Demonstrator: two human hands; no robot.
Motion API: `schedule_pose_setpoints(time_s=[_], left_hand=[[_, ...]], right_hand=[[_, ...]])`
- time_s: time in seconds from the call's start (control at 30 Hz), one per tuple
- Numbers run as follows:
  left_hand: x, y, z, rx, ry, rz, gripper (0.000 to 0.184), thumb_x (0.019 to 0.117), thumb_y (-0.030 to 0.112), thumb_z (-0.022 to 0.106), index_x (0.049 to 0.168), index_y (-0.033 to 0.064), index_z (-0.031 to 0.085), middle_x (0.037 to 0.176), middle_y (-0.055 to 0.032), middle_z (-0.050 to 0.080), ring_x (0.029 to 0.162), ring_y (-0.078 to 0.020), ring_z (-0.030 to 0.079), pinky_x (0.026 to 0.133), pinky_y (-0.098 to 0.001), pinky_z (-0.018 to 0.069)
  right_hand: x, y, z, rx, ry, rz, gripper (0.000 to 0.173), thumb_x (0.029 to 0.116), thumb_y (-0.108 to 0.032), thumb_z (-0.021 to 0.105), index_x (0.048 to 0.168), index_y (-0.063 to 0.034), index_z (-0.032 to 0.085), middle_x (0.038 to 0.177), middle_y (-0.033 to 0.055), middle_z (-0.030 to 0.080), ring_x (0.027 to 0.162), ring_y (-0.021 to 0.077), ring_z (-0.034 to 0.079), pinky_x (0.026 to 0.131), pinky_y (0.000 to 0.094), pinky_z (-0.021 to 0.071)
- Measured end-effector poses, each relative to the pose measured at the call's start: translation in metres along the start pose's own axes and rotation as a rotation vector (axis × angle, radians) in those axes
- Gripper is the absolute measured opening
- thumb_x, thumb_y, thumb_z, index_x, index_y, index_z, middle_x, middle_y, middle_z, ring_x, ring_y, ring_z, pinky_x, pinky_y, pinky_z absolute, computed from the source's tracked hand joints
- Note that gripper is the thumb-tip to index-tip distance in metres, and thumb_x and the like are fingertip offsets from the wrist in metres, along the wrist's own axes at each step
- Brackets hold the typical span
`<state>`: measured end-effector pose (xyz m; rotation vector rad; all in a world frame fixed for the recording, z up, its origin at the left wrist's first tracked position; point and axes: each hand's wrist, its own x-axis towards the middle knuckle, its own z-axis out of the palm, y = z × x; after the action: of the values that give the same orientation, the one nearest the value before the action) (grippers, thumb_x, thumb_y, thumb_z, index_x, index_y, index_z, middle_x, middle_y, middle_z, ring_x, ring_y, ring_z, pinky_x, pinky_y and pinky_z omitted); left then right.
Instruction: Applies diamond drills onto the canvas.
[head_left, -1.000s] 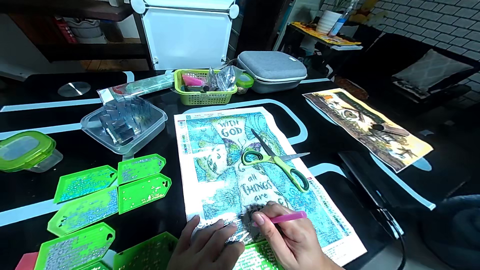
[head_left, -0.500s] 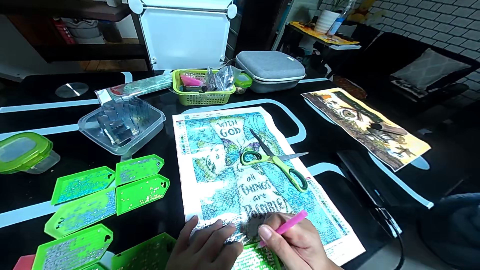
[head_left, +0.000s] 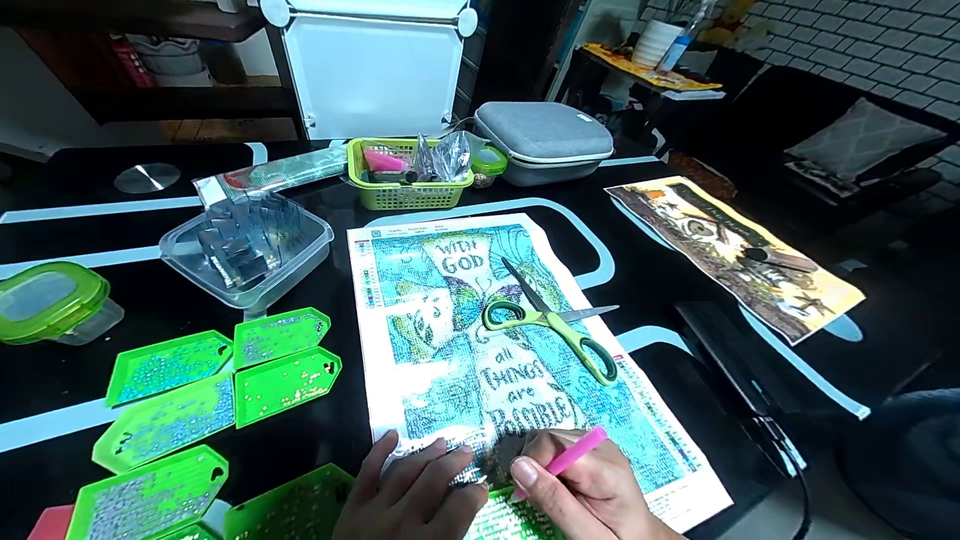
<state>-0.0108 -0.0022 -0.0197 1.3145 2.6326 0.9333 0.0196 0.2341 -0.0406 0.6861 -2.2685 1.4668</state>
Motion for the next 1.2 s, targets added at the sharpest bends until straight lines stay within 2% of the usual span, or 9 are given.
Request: schedule_pose_setpoints(time_s=[0.13, 0.27, 0.37, 0.7, 0.97, 1.2], left_hand=[[0.0004, 0.0003, -0.0009, -0.004, -0.007, -0.003, 0.042, 0.0883, 0.047, 0.075, 0.118, 0.0179, 0.075, 0.135, -0.0056, 0.069, 0.129, -0.0262, 0.061, 0.117, -0.0577, 0.0285], [0.0006, 0.0002, -0.0011, 0.001, -0.010, -0.001, 0.042, 0.0876, 0.047, 0.075, 0.118, 0.0180, 0.075, 0.135, -0.0061, 0.069, 0.129, -0.0264, 0.062, 0.116, -0.0583, 0.0290], [0.0001, 0.0001, -0.0012, 0.000, -0.015, -0.002, 0.042, 0.0883, 0.048, 0.075, 0.118, 0.0186, 0.075, 0.135, -0.0056, 0.069, 0.129, -0.0263, 0.061, 0.117, -0.0582, 0.0278], [0.0005, 0.0007, -0.0010, -0.002, -0.011, -0.001, 0.042, 0.0879, 0.047, 0.075, 0.118, 0.0181, 0.075, 0.135, -0.0059, 0.069, 0.129, -0.0264, 0.061, 0.117, -0.0580, 0.0284], [0.0008, 0.0011, -0.0018, -0.002, -0.014, 0.002, 0.043, 0.0881, 0.048, 0.075, 0.118, 0.0176, 0.075, 0.135, -0.0063, 0.069, 0.129, -0.0270, 0.062, 0.116, -0.0583, 0.0288], [0.0008, 0.0010, -0.0013, -0.003, -0.011, -0.004, 0.042, 0.0879, 0.047, 0.075, 0.118, 0.0178, 0.075, 0.134, -0.0062, 0.069, 0.130, -0.0266, 0.061, 0.117, -0.0586, 0.0282]], right_hand=[[0.0006, -0.0004, -0.0006, 0.037, 0.025, 0.028, 0.032, 0.1099, -0.022, 0.050, 0.085, -0.0026, 0.058, 0.066, 0.0057, 0.057, 0.060, 0.0041, 0.058, 0.057, 0.0161, 0.0477], [0.0030, 0.0022, 0.0004, 0.131, 0.176, 0.134, 0.029, 0.1104, -0.023, 0.050, 0.089, -0.0066, 0.060, 0.069, -0.0027, 0.060, 0.062, -0.0045, 0.058, 0.057, 0.0113, 0.0482], [0.0062, 0.0052, 0.0039, 0.082, 0.257, 0.183, 0.027, 0.1099, -0.021, 0.050, 0.090, -0.0078, 0.062, 0.071, -0.0054, 0.061, 0.062, -0.0051, 0.058, 0.057, 0.0108, 0.0483], [0.0069, 0.0074, 0.0053, -0.049, 0.227, 0.186, 0.029, 0.1094, -0.022, 0.052, 0.088, -0.0055, 0.062, 0.069, -0.0027, 0.059, 0.060, -0.0032, 0.056, 0.055, 0.0123, 0.0472], [0.0054, 0.0055, 0.0041, -0.262, 0.159, 0.082, 0.031, 0.1098, -0.024, 0.050, 0.089, -0.0036, 0.061, 0.070, 0.0035, 0.058, 0.061, 0.0016, 0.056, 0.057, 0.0138, 0.0464], [0.0063, 0.0075, 0.0024, -0.073, 0.222, 0.143, 0.029, 0.1104, -0.024, 0.050, 0.091, -0.0056, 0.061, 0.072, -0.0015, 0.060, 0.063, -0.0030, 0.058, 0.057, 0.0120, 0.0486]])
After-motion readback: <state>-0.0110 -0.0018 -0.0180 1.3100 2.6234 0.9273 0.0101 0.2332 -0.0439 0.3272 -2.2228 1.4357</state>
